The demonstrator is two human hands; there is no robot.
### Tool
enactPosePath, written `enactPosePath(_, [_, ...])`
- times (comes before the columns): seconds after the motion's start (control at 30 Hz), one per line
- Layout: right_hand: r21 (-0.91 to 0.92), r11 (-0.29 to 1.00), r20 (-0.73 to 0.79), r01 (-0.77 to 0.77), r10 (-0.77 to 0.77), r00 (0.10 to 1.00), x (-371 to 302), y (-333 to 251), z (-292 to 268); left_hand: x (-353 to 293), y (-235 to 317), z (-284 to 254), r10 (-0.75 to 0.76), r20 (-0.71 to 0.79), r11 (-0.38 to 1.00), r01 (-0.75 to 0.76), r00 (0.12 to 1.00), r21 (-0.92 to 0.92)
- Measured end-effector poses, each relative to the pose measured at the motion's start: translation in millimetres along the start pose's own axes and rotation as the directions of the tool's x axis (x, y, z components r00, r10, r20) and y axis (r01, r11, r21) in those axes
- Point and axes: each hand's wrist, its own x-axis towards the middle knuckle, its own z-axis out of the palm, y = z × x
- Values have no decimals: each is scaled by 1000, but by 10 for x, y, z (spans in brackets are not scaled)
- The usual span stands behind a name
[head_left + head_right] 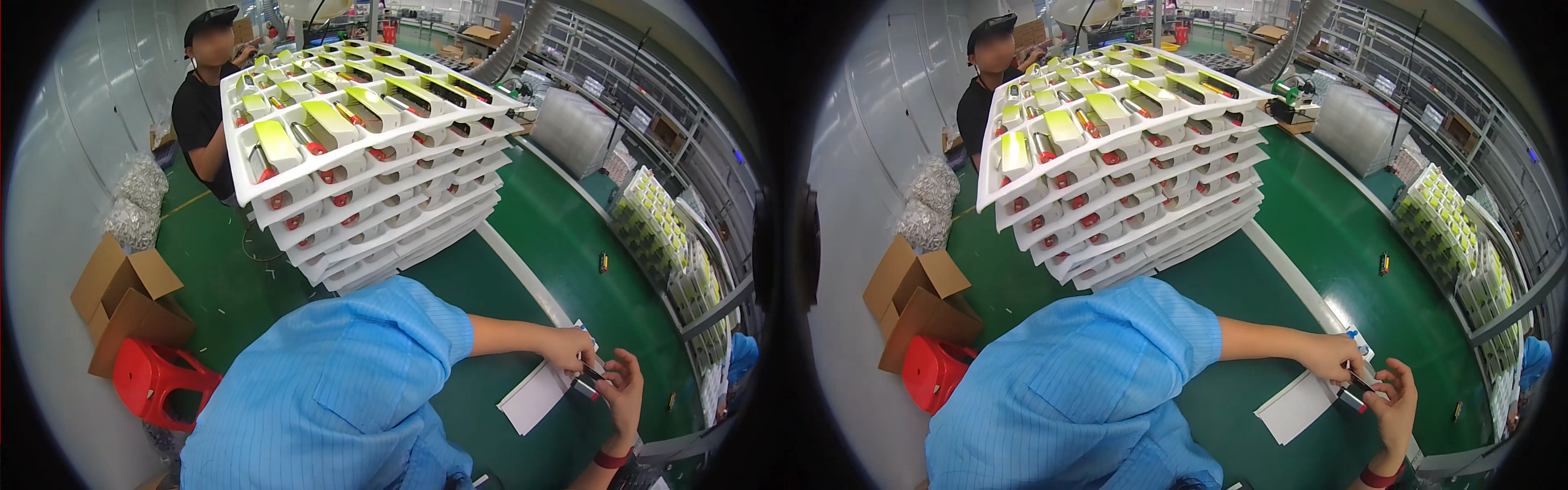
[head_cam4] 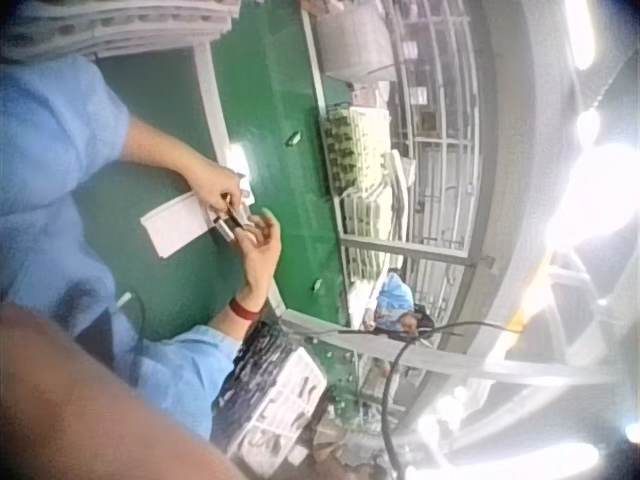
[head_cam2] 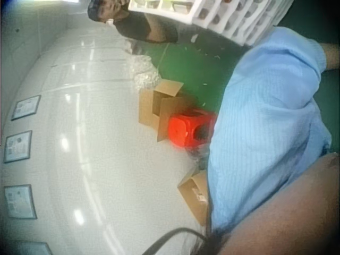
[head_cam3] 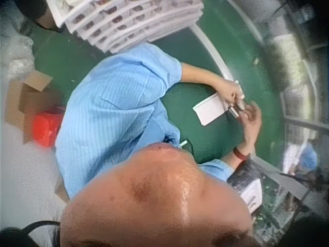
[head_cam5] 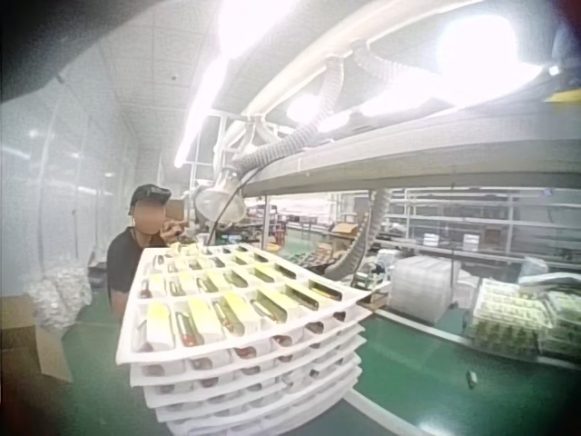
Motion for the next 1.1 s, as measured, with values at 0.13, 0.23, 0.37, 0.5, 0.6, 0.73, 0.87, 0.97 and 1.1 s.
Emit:
enactPosePath(0.13, [-29, 999, -11, 32, -32, 999, -35, -71, 10, -72, 136, 39, 26, -83, 995, -18, 996, 96])
enactPosePath(0.23, [-70, 996, -14, 53, -54, 998, -29, -64, 29, -83, 172, 99, 96, -166, 965, -51, 981, 257])
enactPosePath(0.37, [-127, 990, -31, 60, -65, 997, 0, -33, 66, -75, 55, 153, 207, -243, 921, -104, 948, 376])
enactPosePath(0.5, [-134, 987, -50, 86, -93, 994, 4, 20, 100, -158, 138, 91, 168, -224, 956, -103, 960, 276])
enactPosePath(0.6, [-149, 983, -62, 103, -114, 992, -13, 17, 175, -265, 253, 22, 154, -210, 966, -102, 965, 238])
enactPosePath(0.73, [-82, 985, -13, 154, -156, 988, -53, 10, 259, -374, 301, -15, 146, -195, 941, -76, 970, 330])
enactPosePath(0.87, [-158, 974, -19, 159, -164, 986, -143, -80, 445, -519, 356, -38, 80, -164, 934, -17, 983, 356])
enactPosePath(0.97, [-301, 944, -66, 136, -163, 984, -223, -97, 507, -485, 330, -22, 48, -120, 942, -5, 992, 334])
enactPosePath(1.1, [-193, 960, -159, 202, -234, 959, -193, 49, 267, -177, 164, 17, 94, -146, 982, -67, 985, 175])
